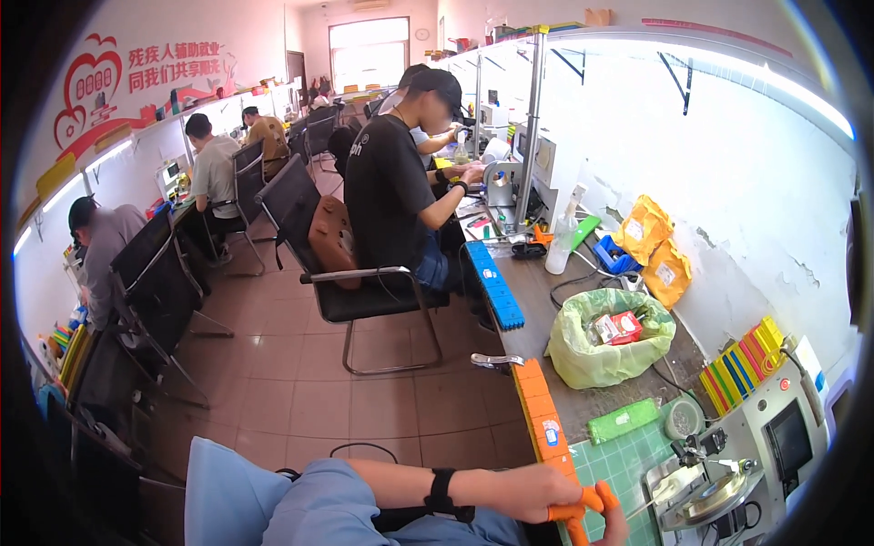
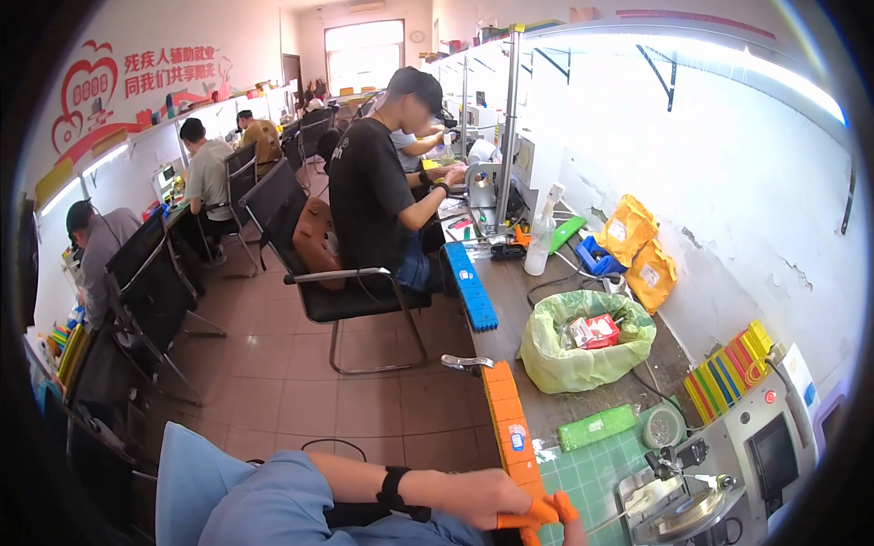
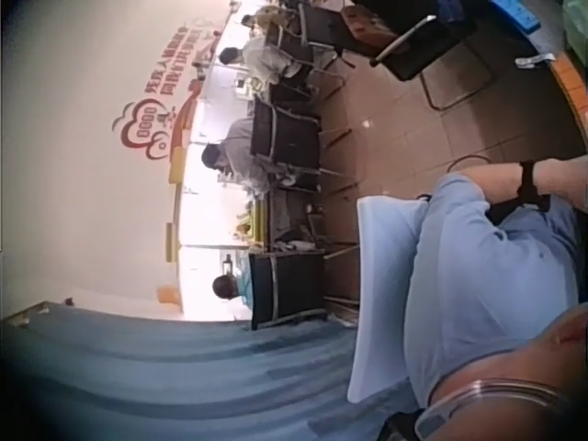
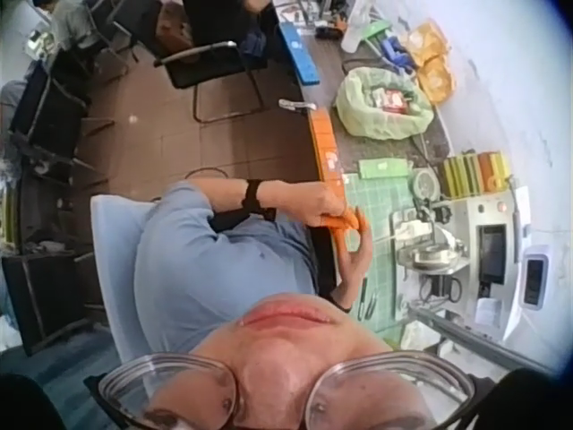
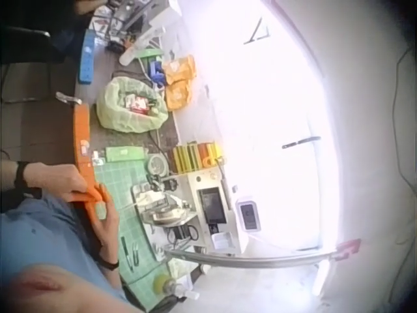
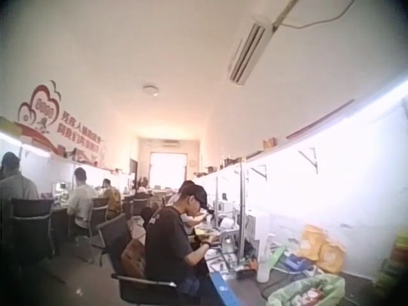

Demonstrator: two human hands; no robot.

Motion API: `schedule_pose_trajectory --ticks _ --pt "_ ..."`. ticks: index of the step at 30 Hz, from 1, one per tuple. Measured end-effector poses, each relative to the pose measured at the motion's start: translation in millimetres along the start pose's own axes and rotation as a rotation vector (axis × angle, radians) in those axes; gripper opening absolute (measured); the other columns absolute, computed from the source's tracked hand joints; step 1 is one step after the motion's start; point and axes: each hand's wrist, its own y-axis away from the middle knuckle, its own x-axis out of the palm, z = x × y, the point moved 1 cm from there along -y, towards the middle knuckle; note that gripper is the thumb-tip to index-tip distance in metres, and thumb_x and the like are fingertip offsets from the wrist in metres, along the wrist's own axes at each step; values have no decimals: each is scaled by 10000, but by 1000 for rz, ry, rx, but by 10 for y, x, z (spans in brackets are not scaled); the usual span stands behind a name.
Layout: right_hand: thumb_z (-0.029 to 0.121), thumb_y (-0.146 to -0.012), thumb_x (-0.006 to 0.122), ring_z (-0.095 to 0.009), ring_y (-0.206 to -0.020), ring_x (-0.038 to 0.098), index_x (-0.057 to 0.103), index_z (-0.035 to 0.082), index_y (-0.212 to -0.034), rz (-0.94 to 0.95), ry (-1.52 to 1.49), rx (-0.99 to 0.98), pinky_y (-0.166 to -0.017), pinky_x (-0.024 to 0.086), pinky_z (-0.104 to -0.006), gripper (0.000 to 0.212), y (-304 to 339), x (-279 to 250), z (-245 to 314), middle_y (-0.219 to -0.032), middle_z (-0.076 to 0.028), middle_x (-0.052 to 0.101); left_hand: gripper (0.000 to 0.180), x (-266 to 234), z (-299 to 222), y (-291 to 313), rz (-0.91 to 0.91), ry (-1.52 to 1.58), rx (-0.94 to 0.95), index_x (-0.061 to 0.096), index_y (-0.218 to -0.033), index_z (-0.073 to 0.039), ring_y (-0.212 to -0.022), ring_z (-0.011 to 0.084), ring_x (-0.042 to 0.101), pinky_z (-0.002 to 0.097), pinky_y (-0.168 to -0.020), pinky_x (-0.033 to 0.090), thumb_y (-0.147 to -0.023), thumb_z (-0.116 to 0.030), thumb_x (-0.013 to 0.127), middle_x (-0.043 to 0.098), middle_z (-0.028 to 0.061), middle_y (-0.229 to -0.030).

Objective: Assemble small electronic or mechanical components using a precision rotating machine, tweezers, and liquid adhesive.

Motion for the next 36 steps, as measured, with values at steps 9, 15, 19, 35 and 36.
schedule_pose_trajectory --ticks 9,15,19,35,36 --pt "94 -895 787 -310 -826 720 727 -10 -1148 -120 94 -50 -735 534 -398 279 318 -191 -116 -968 -215 739 321 108 -256 -180 164 218 235 673 -1349 -80 -724 229 690 358 -675 556 -1073 -38 515 754 140 -1103" --pt "33 -899 749 -252 -824 723 734 -23 -1114 -77 120 83 -734 534 -359 223 389 -192 -197 -930 -193 741 347 19 -392 -236 501 396 -192 584 -1426 -60 -999 277 705 371 -869 558 -1087 -65 509 741 135 -1148" --pt "-1 -899 727 -239 -862 737 741 -24 -1127 -88 42 47 -766 548 -347 230 367 -148 -138 -950 -181 758 433 64 -410 -195 382 436 77 513 -1468 -37 -1041 253 692 336 -848 562 -1054 -119 609 712 134 -1236" --pt "20 -923 665 -249 -1004 748 720 -4 -1281 13 -24 9 -860 558 -358 364 350 -205 7 -1118 -204 772 492 75 -417 -164 508 426 141 603 -1388 -17 -1020 316 676 403 -875 558 -969 -223 759 660 171 -1348" --pt "20 -923 665 -249 -1004 748 720 -4 -1281 10 -24 9 -860 558 -358 364 358 -196 -7 -1118 -204 772 492 91 -421 -163 510 426 142 603 -1388 -17 -1020 316 676 403 -875 558 -969 -223 759 660 171 -1348"
